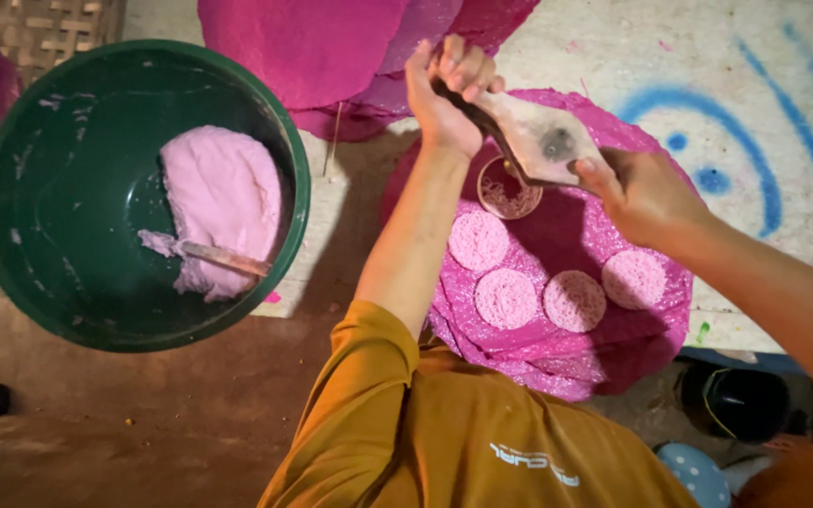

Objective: The person forms small pink dough rounds using a manual press tool and arranges them onto a circular base.

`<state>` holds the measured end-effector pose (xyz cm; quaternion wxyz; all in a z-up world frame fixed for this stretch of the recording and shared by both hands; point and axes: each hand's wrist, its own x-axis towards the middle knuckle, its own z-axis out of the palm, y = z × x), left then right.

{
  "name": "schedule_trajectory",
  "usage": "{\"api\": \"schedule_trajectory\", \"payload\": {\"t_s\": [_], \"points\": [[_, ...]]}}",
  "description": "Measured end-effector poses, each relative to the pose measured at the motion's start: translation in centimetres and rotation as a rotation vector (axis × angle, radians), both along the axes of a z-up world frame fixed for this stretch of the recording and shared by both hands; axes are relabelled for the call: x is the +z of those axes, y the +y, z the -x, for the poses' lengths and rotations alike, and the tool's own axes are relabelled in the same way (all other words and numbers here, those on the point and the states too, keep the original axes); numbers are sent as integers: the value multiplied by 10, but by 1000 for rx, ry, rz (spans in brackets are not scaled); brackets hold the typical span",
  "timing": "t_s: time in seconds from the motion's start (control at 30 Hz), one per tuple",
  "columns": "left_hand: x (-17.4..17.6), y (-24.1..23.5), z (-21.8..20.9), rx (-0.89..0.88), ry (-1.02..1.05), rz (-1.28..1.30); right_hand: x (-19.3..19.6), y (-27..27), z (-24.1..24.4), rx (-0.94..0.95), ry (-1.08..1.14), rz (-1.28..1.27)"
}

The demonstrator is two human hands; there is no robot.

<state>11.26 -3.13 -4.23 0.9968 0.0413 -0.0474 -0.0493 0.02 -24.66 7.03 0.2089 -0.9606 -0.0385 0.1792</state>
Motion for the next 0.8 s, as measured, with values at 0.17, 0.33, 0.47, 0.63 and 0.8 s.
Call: {"api": "schedule_trajectory", "payload": {"t_s": [0.17,0.33,0.47,0.63,0.8], "points": [[3,17,3,35,14,-82,-25,7,6,-81,97,-64],[-6,2,16,-2,143,-44,-23,-7,9,-100,217,-17],[-2,-16,9,10,213,-7,-12,-17,3,-59,115,54],[3,-13,-11,30,161,-75,-18,-12,3,-71,8,10],[5,-22,-15,74,271,-145,-15,-15,-2,-40,-30,24]]}}
